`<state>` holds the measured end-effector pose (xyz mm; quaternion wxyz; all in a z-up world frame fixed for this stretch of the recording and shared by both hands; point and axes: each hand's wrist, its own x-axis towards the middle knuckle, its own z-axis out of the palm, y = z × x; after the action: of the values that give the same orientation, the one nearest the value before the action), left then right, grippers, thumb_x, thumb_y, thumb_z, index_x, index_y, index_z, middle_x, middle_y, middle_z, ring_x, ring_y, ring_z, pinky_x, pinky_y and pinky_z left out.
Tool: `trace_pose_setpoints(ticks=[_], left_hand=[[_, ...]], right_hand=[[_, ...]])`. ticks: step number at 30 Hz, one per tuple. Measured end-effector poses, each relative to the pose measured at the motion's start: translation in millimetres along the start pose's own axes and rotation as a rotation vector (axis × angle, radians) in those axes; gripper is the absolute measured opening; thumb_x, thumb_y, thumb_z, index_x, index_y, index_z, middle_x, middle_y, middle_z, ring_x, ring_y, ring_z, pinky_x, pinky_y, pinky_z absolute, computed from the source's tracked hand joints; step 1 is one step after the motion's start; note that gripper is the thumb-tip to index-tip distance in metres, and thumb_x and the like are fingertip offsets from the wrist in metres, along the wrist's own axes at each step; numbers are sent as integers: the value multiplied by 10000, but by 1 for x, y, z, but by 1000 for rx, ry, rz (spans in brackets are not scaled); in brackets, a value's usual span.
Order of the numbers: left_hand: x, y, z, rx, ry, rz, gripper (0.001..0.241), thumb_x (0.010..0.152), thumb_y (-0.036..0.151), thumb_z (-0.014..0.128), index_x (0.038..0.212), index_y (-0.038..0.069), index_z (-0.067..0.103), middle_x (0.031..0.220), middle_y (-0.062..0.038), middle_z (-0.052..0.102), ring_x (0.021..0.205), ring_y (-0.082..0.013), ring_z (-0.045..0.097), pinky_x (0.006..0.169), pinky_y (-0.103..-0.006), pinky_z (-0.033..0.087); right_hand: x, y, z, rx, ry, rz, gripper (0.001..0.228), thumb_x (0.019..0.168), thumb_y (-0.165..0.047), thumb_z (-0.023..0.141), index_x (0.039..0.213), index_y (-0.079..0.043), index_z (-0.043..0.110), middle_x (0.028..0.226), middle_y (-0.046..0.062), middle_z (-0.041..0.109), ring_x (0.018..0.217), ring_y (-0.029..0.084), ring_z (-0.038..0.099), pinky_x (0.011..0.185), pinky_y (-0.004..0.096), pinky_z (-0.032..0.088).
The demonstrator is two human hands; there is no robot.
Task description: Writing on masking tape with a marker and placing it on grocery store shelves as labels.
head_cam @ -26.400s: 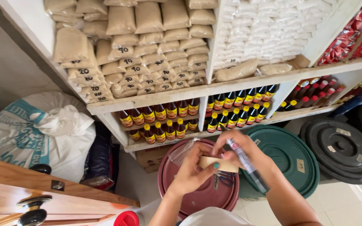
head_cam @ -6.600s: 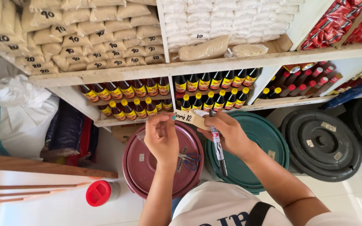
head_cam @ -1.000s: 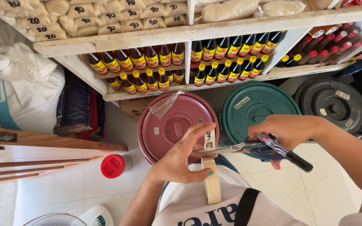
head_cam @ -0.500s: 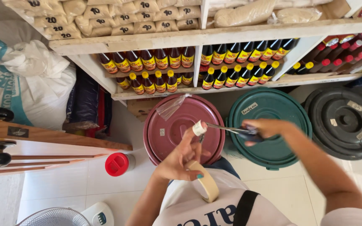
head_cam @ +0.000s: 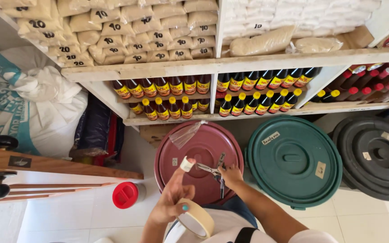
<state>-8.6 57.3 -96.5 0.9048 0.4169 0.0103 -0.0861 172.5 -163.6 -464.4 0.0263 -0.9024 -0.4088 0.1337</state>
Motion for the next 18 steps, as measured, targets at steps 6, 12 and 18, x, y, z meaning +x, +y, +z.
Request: trace_pose_setpoints(ticks=[6,12,18], left_hand=[[10,10,22,774,174,253,1105,731,94,852,1619,56,197,1568,-144,309,707,-97,483,582,-240,474],[42,13,44,1475,278,551,996,765,220,881,1573,47,326,1630,-276,263,1209,-472,616,836,-409,609],[67,6,71,1465,215,562,900,780,243,873,1538,117,405,1647,-269,269,1117,-429,678,797,-434,610]], right_hand=[[0,5,6,10,123,-41,456,841,-370,727,1227,-187,567,1022,162,693,1048,429,613,946,559,429],[0,-8,-115,783,524,50,404,856,-369,811,1039,-107,566,950,109,662,926,304,663,798,442,537],[-63,-49,-302,864,1175,-456,641,836,-105,881,1255,-106,396,1227,188,582,1108,351,621,897,459,535]])
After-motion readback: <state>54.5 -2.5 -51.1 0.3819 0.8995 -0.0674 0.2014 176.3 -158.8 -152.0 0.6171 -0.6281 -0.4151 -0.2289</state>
